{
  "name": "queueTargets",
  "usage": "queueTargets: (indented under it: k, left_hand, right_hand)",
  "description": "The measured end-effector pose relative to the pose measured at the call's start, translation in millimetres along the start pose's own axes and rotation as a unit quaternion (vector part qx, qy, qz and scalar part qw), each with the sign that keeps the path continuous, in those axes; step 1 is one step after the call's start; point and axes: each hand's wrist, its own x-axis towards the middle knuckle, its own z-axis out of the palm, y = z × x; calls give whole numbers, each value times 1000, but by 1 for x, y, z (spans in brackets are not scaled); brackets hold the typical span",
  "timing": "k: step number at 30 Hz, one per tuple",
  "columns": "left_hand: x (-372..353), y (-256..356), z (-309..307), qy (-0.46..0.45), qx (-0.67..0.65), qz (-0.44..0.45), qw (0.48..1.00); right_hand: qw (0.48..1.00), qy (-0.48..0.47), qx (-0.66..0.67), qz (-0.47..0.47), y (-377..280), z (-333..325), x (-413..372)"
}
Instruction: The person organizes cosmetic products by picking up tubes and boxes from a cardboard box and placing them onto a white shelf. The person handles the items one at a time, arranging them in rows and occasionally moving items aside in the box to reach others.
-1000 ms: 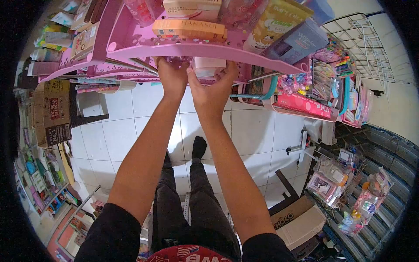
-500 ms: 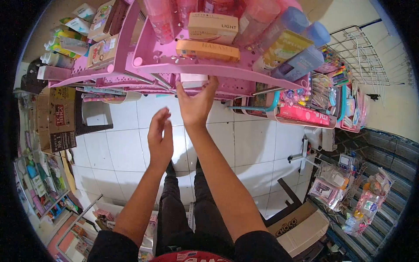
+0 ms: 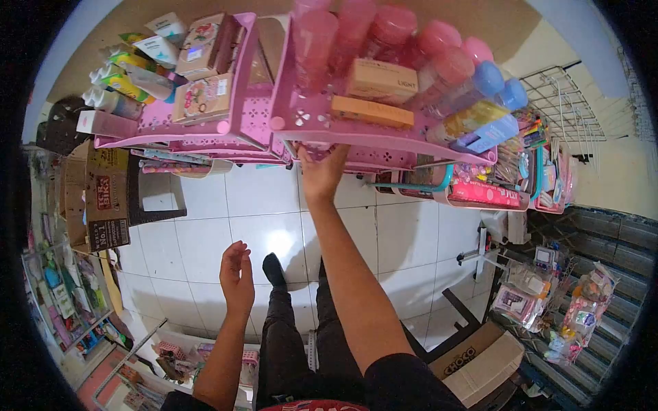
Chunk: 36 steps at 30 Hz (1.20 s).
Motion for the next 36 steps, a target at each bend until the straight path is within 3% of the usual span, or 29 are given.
queueTargets:
  k: [1,6,9,14,20,25,27,29,33,36]
  left_hand:
    - [-1,-1,-5,-1,4,-3,1000]
    - [1,3,-31,7,11,-5,1000]
    - [5,5,-46,18,3,2,1000]
    - [7,23,-67,0,-6,17,1000]
    - [2,57,-114,-46,-2,58,997]
    - [-13,101,-177,-52,-19,59,997]
    - [-17,110,-204,-34,-42,75,996]
    - [-26,120,-235,-27,-64,91,993]
    - [-40,140,-298,11,-69,119,990]
    - [-51,145,-342,50,-87,132,986]
  right_hand:
    - [998,-33,36,31,5,-2,0]
    - [997,-48,-34,55,-6,-15,-1]
    - [996,-82,-8,33,6,-21,1]
    - [995,-76,-2,62,19,-50,-17]
    - [979,-141,-59,132,-60,-111,-72]
    - [975,-192,-29,112,-131,-126,-123]
    - [972,-217,-17,89,-153,-114,-137]
    - [964,-225,37,139,-190,-97,-155]
    - [955,-285,49,66,-258,-44,-177]
    - [940,-322,90,63,-307,1,-193]
